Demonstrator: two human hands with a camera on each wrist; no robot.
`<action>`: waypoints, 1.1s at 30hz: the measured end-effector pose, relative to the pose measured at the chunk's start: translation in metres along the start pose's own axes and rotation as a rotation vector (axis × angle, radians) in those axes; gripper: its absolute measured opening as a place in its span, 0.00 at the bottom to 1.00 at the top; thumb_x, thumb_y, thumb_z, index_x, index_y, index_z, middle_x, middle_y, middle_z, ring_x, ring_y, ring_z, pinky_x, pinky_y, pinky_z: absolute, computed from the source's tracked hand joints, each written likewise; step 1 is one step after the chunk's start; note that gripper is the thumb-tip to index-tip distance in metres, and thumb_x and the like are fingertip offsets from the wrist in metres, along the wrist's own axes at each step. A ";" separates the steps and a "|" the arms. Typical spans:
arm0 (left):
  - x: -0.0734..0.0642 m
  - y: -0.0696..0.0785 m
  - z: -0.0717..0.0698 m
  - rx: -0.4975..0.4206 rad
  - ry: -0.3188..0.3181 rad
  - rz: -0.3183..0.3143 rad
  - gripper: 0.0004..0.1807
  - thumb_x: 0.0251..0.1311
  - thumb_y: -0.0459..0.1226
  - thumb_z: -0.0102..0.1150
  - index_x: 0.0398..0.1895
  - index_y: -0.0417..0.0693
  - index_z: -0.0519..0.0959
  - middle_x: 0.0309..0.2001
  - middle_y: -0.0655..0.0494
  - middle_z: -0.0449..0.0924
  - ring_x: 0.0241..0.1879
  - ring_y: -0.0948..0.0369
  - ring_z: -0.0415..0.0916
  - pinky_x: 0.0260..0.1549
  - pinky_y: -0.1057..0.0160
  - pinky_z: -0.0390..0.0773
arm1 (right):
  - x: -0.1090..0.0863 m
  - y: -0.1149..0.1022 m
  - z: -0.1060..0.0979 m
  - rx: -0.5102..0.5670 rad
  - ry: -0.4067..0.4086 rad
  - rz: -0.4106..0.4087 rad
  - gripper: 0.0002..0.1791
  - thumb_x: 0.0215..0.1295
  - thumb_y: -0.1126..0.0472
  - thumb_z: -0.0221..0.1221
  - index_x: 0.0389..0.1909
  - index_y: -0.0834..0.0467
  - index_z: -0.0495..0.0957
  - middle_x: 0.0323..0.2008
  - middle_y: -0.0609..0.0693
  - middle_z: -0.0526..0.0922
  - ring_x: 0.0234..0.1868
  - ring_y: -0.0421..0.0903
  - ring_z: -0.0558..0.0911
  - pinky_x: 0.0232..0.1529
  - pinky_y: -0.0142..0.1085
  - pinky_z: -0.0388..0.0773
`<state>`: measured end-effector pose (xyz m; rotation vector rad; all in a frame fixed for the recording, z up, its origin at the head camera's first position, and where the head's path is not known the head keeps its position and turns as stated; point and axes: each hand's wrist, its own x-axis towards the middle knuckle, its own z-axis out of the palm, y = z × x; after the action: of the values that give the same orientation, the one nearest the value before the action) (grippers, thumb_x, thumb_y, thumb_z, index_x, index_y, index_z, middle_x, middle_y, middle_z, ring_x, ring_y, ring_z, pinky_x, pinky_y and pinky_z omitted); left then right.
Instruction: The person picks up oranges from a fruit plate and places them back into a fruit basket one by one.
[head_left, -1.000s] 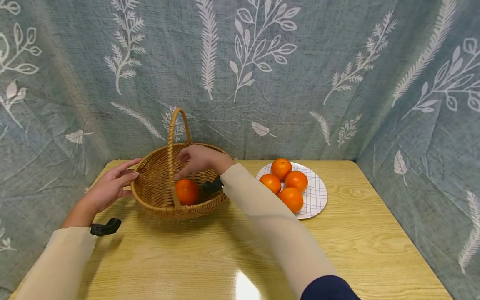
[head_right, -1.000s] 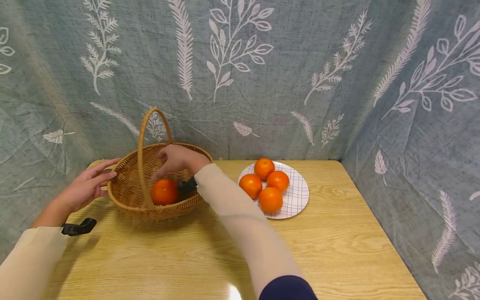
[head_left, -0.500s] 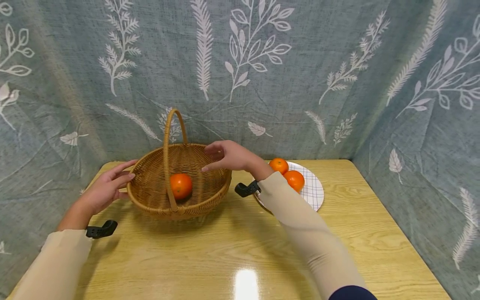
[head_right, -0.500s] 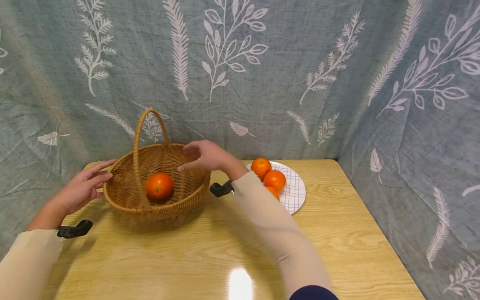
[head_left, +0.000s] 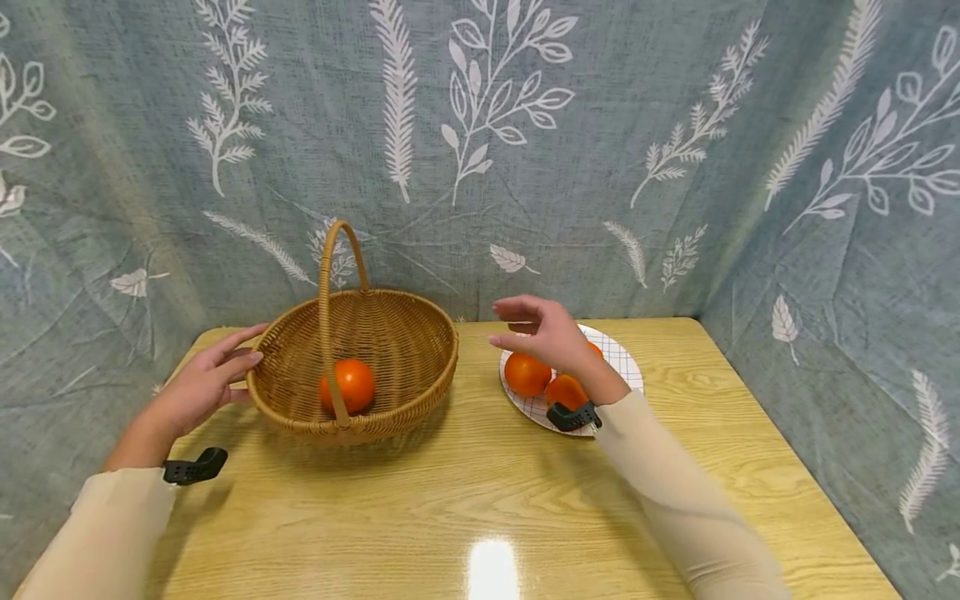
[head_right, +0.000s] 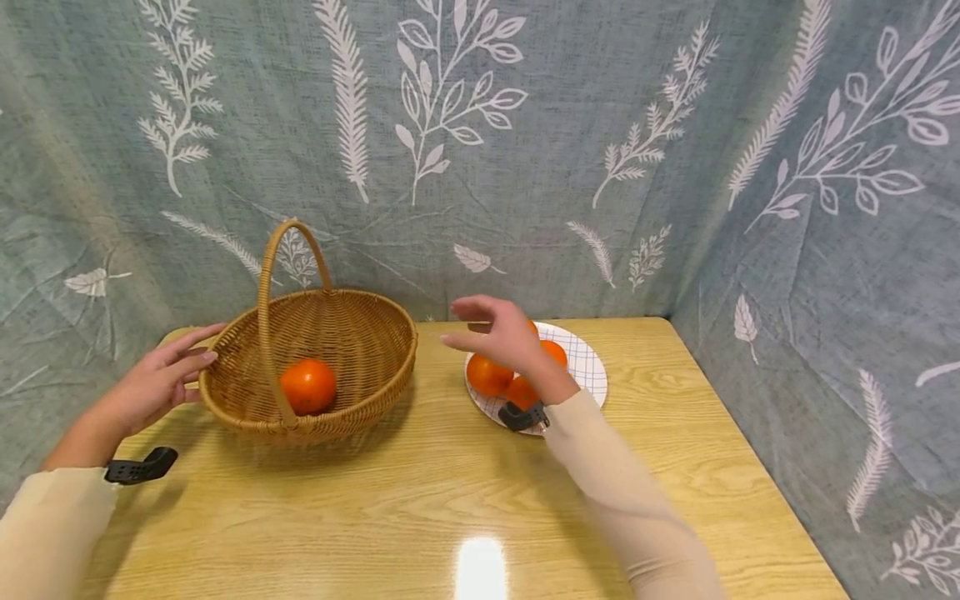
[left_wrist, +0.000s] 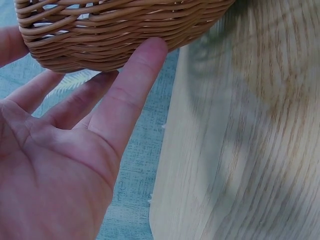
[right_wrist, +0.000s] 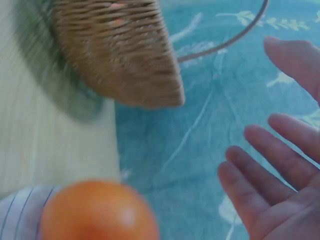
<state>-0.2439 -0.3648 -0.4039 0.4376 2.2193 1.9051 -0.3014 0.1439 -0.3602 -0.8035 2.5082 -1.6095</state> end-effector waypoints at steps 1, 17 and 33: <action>0.000 0.000 0.000 -0.002 0.001 0.000 0.35 0.82 0.37 0.43 0.85 0.48 0.43 0.56 0.70 0.80 0.51 0.68 0.84 0.42 0.63 0.88 | -0.005 0.003 -0.003 0.012 0.021 0.002 0.29 0.63 0.53 0.72 0.65 0.54 0.78 0.63 0.52 0.81 0.66 0.53 0.80 0.68 0.48 0.77; -0.004 0.000 0.000 0.034 0.019 -0.013 0.35 0.82 0.40 0.44 0.85 0.49 0.44 0.57 0.72 0.78 0.51 0.69 0.83 0.43 0.64 0.88 | -0.082 0.044 -0.017 0.007 0.284 0.077 0.35 0.59 0.55 0.76 0.66 0.58 0.77 0.67 0.58 0.78 0.71 0.57 0.74 0.75 0.53 0.67; -0.004 -0.001 0.001 0.058 0.026 -0.017 0.35 0.82 0.41 0.44 0.85 0.49 0.45 0.56 0.71 0.79 0.50 0.68 0.84 0.43 0.63 0.88 | -0.126 0.061 -0.002 -0.064 0.386 0.174 0.43 0.55 0.58 0.78 0.71 0.61 0.70 0.71 0.59 0.72 0.72 0.59 0.69 0.73 0.57 0.68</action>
<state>-0.2404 -0.3654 -0.4051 0.4047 2.2922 1.8521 -0.2179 0.2222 -0.4406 -0.2841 2.7991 -1.7738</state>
